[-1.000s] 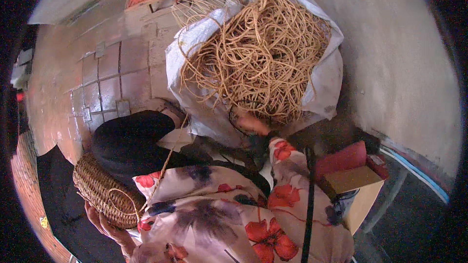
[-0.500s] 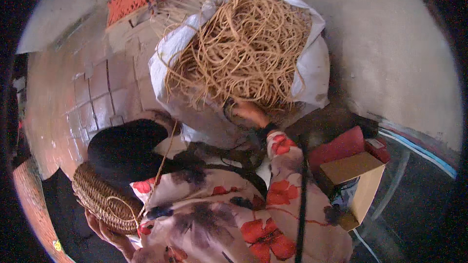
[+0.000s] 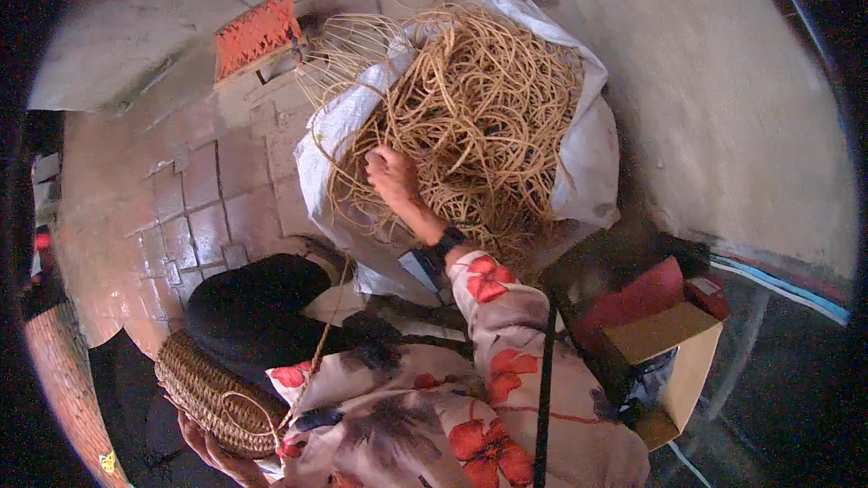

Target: Weaving a small basket or container using natural fibers and trimming excess material with scissors.

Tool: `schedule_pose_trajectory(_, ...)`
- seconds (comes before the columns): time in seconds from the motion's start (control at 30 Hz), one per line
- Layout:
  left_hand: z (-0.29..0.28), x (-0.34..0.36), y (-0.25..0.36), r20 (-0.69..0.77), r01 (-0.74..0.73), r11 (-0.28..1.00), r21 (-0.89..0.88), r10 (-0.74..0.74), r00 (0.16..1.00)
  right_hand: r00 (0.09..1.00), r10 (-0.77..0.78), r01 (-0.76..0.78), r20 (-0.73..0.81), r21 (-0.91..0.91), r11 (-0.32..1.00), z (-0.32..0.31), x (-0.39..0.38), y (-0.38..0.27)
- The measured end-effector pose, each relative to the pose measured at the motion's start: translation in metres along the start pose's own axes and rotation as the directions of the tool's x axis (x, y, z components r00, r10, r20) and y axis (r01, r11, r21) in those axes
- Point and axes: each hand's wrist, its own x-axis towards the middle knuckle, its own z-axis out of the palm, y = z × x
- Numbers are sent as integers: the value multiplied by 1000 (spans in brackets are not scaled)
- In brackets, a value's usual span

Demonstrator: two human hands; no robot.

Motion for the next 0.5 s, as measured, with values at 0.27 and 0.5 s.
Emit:
schedule_pose_trajectory(0.27,-12,-2,0,28,42,982,186,-48,998,679,-538,730,499,-536,425,113,70,-39)
schedule_pose_trajectory(0.5,-10,-8,-5,-22,114,986,118,-113,993,443,-622,871,645,-473,131,74,69,53)
